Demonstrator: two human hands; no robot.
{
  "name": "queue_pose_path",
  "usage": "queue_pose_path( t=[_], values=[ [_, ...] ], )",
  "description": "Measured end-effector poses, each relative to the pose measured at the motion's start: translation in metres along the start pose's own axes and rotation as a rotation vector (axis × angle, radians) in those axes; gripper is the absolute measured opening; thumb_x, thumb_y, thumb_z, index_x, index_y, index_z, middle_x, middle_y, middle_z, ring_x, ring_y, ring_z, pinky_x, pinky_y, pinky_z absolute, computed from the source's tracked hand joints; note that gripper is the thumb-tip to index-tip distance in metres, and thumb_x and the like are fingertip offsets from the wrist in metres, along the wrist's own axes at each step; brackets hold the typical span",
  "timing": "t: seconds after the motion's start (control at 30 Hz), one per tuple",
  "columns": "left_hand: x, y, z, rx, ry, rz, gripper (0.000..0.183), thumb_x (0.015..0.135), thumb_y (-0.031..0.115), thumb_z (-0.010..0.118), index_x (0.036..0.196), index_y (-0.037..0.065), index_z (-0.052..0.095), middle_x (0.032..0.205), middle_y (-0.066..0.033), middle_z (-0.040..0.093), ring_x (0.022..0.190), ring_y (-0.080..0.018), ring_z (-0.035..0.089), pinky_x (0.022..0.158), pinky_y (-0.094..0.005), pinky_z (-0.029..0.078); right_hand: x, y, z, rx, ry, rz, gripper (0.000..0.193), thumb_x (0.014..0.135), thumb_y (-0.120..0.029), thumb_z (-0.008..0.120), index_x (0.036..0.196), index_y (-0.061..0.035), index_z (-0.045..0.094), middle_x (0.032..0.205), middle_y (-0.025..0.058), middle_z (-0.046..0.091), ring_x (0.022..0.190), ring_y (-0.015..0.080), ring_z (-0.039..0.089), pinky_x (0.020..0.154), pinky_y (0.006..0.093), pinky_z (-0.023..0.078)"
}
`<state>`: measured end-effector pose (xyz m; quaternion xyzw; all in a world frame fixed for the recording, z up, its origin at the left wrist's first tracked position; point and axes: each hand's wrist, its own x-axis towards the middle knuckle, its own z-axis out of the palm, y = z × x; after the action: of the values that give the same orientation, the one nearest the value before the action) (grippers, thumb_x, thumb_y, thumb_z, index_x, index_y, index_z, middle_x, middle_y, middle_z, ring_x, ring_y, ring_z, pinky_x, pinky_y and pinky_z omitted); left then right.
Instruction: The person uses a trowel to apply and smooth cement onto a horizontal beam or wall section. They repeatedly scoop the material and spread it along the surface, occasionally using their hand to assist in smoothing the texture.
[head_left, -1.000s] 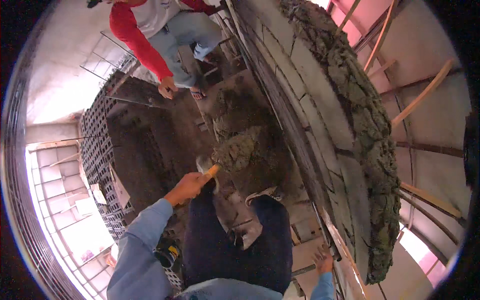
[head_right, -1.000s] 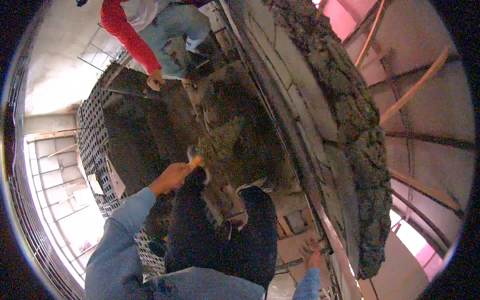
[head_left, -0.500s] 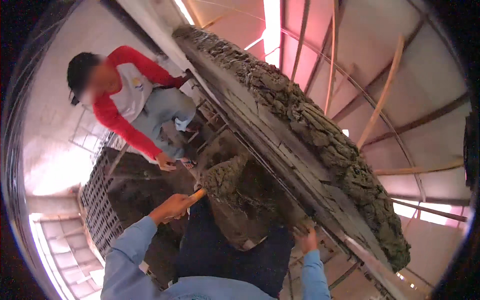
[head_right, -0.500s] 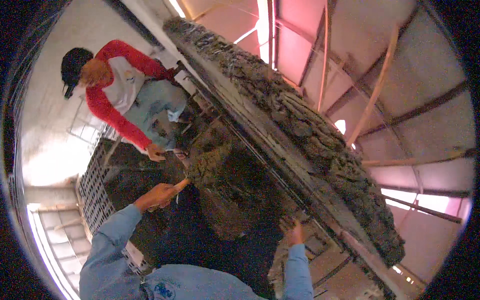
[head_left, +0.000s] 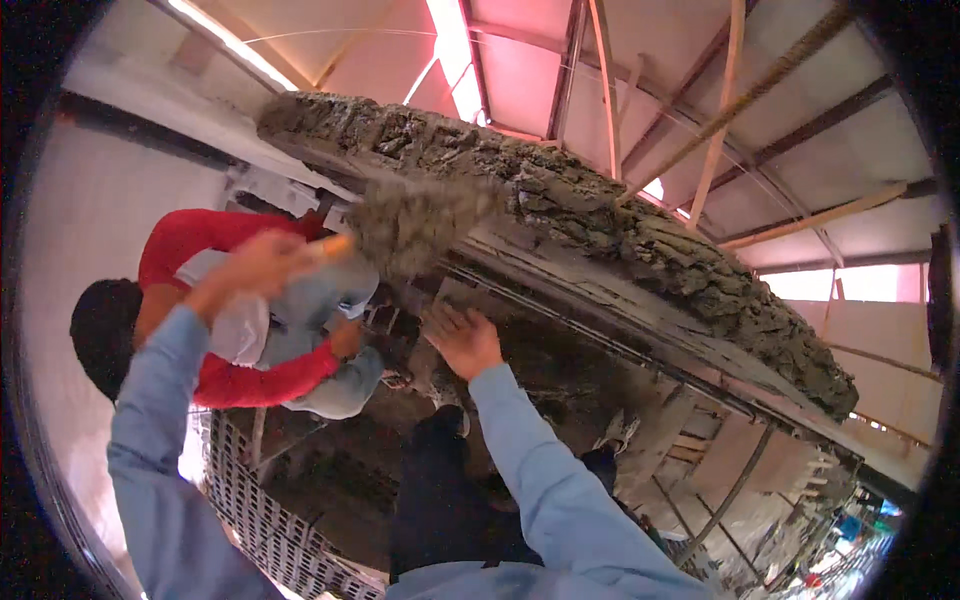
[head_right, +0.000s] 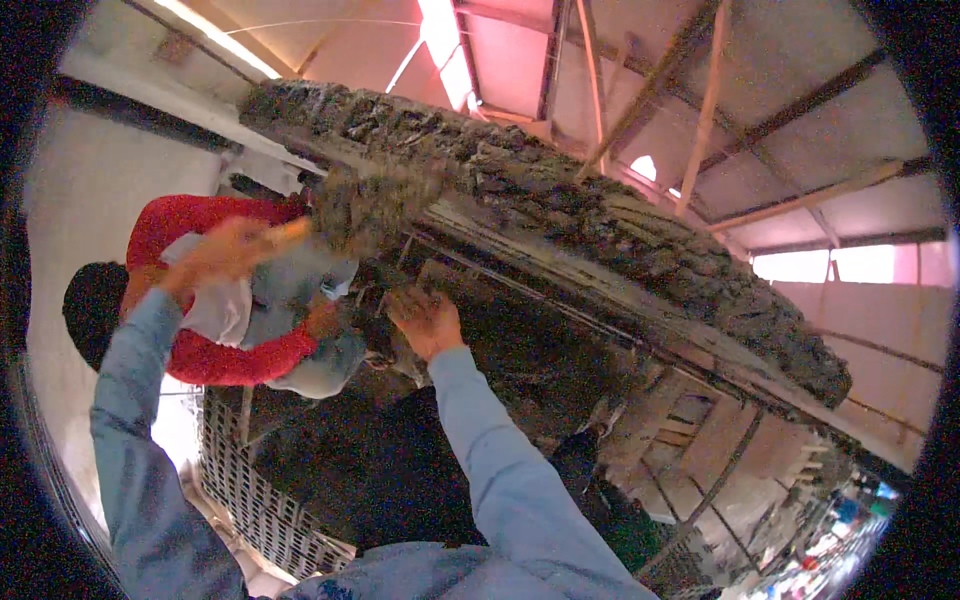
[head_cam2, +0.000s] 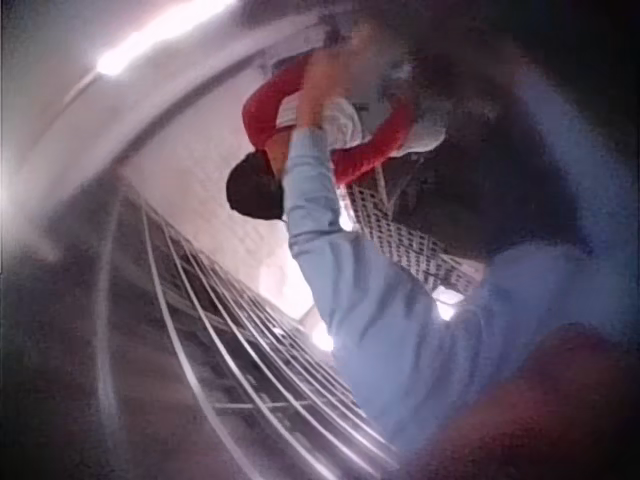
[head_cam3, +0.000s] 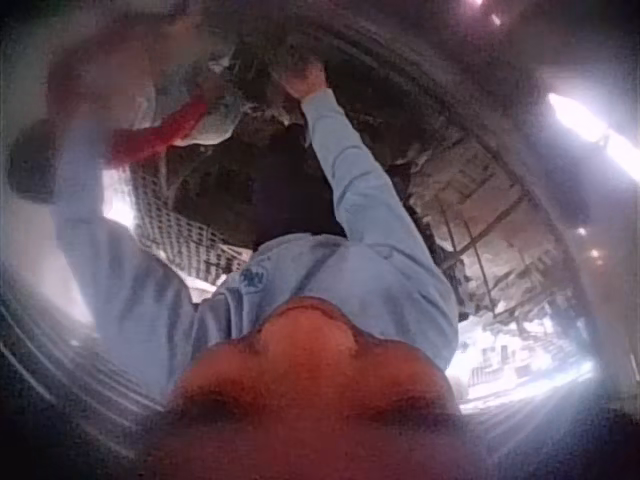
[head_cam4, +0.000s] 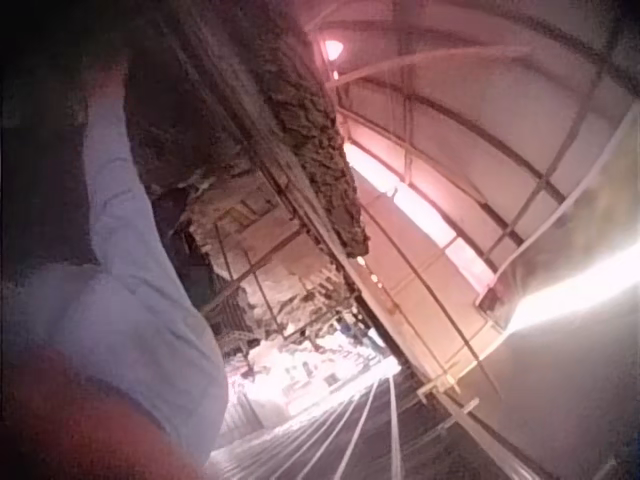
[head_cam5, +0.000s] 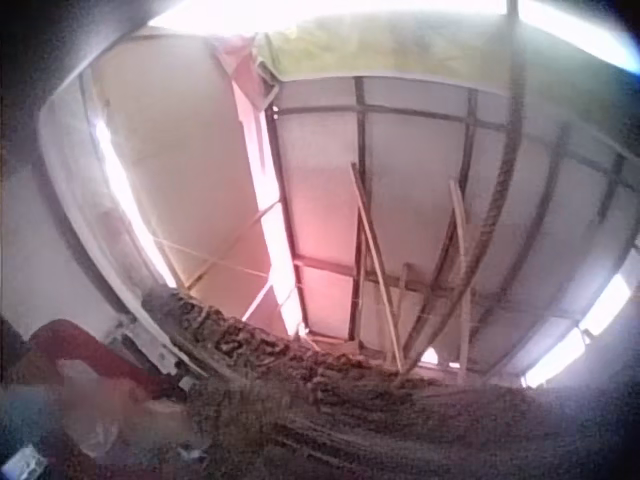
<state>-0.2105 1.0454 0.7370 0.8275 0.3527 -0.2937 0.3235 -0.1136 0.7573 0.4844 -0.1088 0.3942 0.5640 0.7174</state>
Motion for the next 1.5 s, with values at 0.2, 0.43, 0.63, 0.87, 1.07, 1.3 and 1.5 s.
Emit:
queue_pose_path(
  t=[0.2,0.43,0.63,0.87,1.07,1.3,1.5],
  values=[
    [0.106,0.007,-0.114,0.186,0.209,0.233,0.046,0.093,0.046,0.066,0.105,0.001,0.071,0.065,-0.0046,0.057,0.056,-0.0155,0.058,0.053,-0.0356,0.047,0.066,-0.003,0.095,0.125,-0.115,-0.077,0.056,0.109,-0.029,0.025,0.148,0.0107,0.03,0.154,0.0274,0.035,0.145,0.0449,0.033,0.121,0.0581,0.028],
    [0.181,0.034,-0.099,0.619,0.534,0.515,0.042,0.088,0.048,0.068,0.092,0.006,0.067,0.083,-0.0166,0.069,0.082,-0.0389,0.066,0.075,-0.0496,0.05,0.09,-0.031,0.109,0.195,-0.118,-0.163,0.055,0.109,-0.026,0.022,0.146,0.0135,0.031,0.152,0.0278,0.037,0.142,0.0441,0.037,0.12,0.0577,0.03],
    [0.174,0.019,-0.088,0.707,0.856,0.675,0.042,0.087,0.05,0.07,0.1,0.01,0.067,0.088,-0.0121,0.071,0.087,-0.0371,0.068,0.078,-0.0506,0.053,0.108,-0.036,0.116,0.22,-0.131,-0.32,0.051,0.108,-0.024,0.026,0.147,0.0083,0.033,0.152,0.0289,0.038,0.14,0.0447,0.039,0.119,0.0606,0.032],
    [0.16,-0.003,-0.08,0.79,1.013,0.793,0.042,0.083,0.042,0.076,0.11,0.01,0.069,0.091,-0.0128,0.071,0.091,-0.0338,0.069,0.079,-0.0466,0.055,0.123,-0.053,0.117,0.209,-0.226,-0.268,0.048,0.106,-0.028,0.03,0.139,0.0039,0.044,0.143,0.0275,0.046,0.131,0.0462,0.046,0.113,0.0646,0.037],
    [0.111,-0.003,-0.081,0.807,1.009,0.639,0.045,0.082,0.035,0.079,0.114,0.007,0.068,0.092,-0.0106,0.07,0.089,-0.0321,0.067,0.077,-0.0448,0.055,0.116,-0.062,0.105,0.186,-0.111,-0.214,0.043,0.105,-0.029,0.034,0.129,0.0018,0.052,0.132,0.0251,0.056,0.123,0.0454,0.053,0.108,0.0653,0.041],
    [0.085,-0.01,-0.071,0.828,1.027,0.623,0.043,0.08,0.031,0.08,0.114,0.008,0.068,0.089,-0.0095,0.069,0.086,-0.0316,0.067,0.077,-0.0432,0.054,0.094,-0.052,0.125,0.158,-0.15,-0.279,0.048,0.106,-0.026,0.03,0.139,0.0087,0.037,0.144,0.028,0.045,0.136,0.0468,0.043,0.117,0.0636,0.032],
    [0.071,0.023,-0.061,0.896,1.051,0.624,0.045,0.079,0.029,0.081,0.114,0.006,0.067,0.088,-0.0099,0.068,0.081,-0.0301,0.066,0.076,-0.0426,0.054,0.091,-0.06,0.118,0.179,-0.098,-0.236,0.044,0.108,-0.024,0.027,0.14,0.0044,0.038,0.147,0.027,0.043,0.136,0.0451,0.044,0.116,0.0629,0.034]
  ],
)
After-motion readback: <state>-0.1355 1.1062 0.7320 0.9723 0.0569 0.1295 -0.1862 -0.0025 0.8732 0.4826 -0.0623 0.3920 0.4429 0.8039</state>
